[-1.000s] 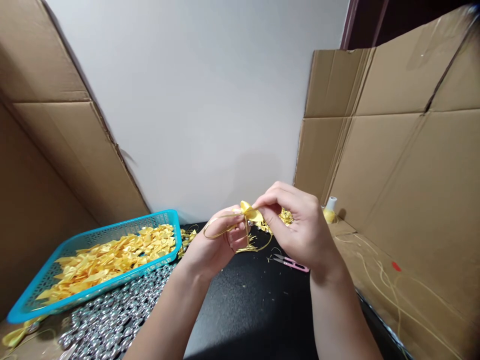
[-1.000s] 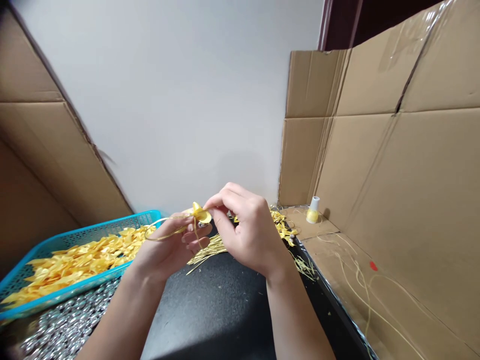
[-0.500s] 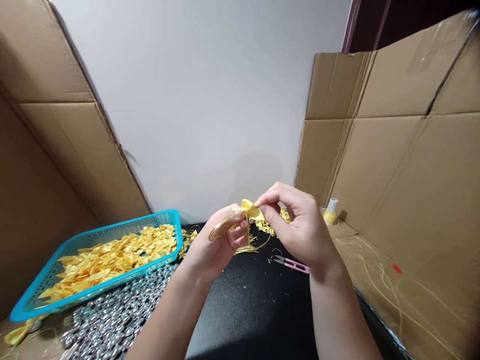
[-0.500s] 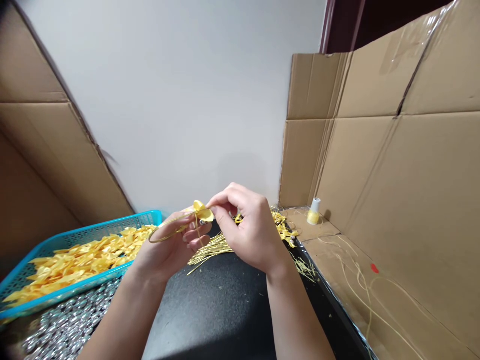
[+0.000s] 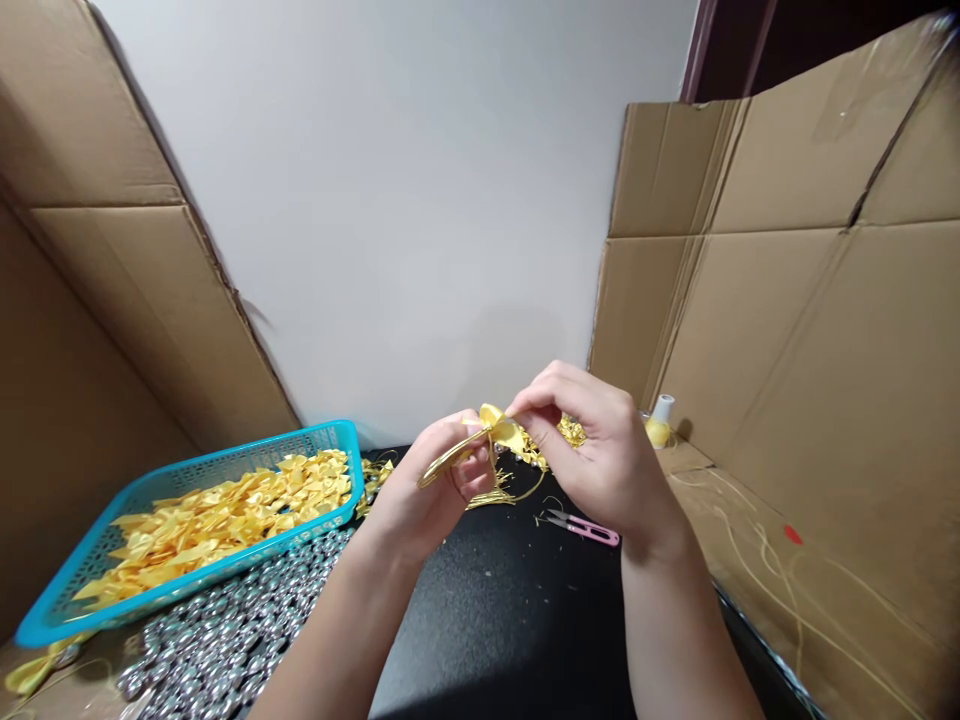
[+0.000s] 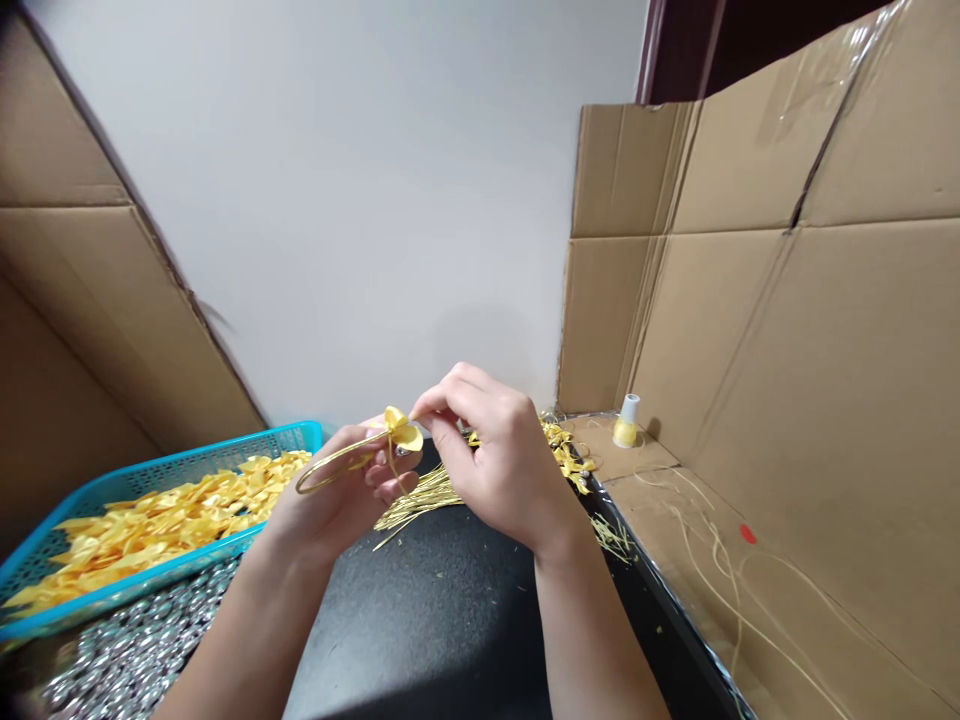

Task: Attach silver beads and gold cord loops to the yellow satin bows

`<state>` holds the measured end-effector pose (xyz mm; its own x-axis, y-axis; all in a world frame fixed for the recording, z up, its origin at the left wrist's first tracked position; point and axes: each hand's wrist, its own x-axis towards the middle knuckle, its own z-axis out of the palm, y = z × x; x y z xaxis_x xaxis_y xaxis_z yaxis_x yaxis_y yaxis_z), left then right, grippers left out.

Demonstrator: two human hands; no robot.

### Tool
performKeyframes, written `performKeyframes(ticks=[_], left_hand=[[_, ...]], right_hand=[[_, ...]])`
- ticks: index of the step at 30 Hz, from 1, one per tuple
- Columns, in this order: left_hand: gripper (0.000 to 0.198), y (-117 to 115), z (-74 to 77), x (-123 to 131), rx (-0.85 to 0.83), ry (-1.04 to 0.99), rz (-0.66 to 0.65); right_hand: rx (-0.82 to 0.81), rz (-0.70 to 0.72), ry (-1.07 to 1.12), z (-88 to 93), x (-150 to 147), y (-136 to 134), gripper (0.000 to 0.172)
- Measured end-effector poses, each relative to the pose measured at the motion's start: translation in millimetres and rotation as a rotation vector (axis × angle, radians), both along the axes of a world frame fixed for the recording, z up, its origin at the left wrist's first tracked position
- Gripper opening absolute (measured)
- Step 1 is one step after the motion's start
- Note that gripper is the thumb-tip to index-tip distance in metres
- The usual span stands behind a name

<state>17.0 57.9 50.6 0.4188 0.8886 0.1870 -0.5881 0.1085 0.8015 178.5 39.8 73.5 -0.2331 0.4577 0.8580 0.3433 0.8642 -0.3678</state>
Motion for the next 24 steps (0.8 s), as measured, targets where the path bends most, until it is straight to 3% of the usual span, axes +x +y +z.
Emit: performKeyframes(ticks=[24], left_hand=[[0.023, -0.9, 2.7, -1.0, -0.165, -0.021, 0.009]], right_hand=[[-0.013, 0.005, 0.005, -1.3, 0.9, 3.8, 0.016]])
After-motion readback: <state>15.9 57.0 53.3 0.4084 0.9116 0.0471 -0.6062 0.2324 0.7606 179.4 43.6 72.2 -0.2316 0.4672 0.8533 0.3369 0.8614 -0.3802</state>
